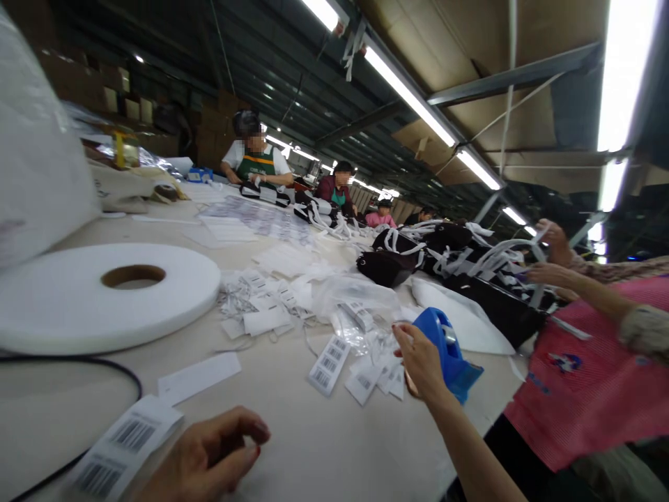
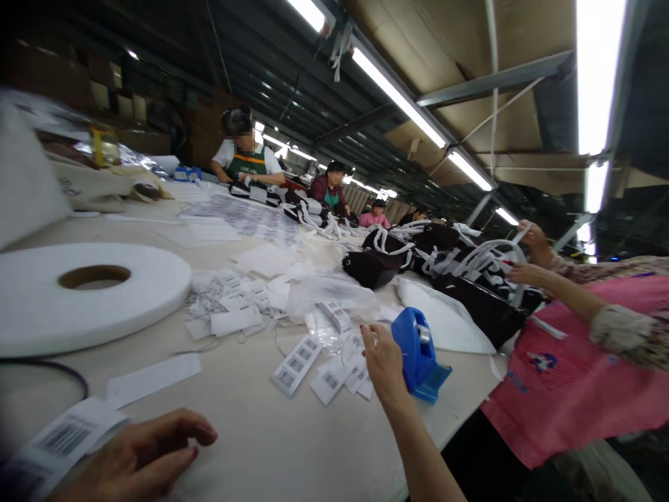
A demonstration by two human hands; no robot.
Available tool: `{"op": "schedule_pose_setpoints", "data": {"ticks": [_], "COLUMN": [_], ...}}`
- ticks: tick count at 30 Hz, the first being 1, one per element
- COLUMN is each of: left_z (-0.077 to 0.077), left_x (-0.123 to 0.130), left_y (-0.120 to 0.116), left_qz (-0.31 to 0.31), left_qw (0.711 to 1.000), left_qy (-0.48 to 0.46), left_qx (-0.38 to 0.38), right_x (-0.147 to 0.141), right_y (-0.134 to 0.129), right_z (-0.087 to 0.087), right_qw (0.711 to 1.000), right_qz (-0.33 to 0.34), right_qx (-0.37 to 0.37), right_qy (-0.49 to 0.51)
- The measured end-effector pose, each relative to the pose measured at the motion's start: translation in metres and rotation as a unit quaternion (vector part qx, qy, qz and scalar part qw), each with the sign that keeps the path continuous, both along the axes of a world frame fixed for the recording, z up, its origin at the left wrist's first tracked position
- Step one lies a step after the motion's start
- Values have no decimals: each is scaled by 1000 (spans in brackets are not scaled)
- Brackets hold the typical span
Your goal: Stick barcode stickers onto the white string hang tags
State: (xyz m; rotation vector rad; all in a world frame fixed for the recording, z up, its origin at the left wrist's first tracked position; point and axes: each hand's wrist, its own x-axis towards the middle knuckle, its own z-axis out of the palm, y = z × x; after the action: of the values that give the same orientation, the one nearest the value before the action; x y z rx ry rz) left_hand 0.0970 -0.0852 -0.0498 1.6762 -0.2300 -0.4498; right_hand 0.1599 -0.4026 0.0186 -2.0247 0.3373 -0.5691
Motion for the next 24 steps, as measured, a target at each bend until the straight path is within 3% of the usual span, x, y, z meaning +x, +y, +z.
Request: {"op": "schedule_pose_setpoints", "data": {"ticks": [4,8,11,15,20,24], "left_z": [11,17,19,17,15,15], "left_x": [2,0,0,-1,0,-1], "left_y": [0,-3,-2,0,-1,-1], "left_qz": [54,76,80,76,89,85], "left_qw": [969,930,920,920,925,926], "left_qy": [131,195,200,199,184,179], "left_qx": [-201,-303,-328,-329,-321,-320], "right_x": [-28,-66,-86,-95,-100,-102], "right_y": [42,106,142,160,165,168], "right_z": [-12,-32,-48,-60,-56,-55], "right_qw": [997,976,952,926,952,963], "right_qz": [33,212,277,301,250,247], "right_qx": [-54,-26,92,193,147,89], "right_qy": [-42,35,87,122,102,53]}}
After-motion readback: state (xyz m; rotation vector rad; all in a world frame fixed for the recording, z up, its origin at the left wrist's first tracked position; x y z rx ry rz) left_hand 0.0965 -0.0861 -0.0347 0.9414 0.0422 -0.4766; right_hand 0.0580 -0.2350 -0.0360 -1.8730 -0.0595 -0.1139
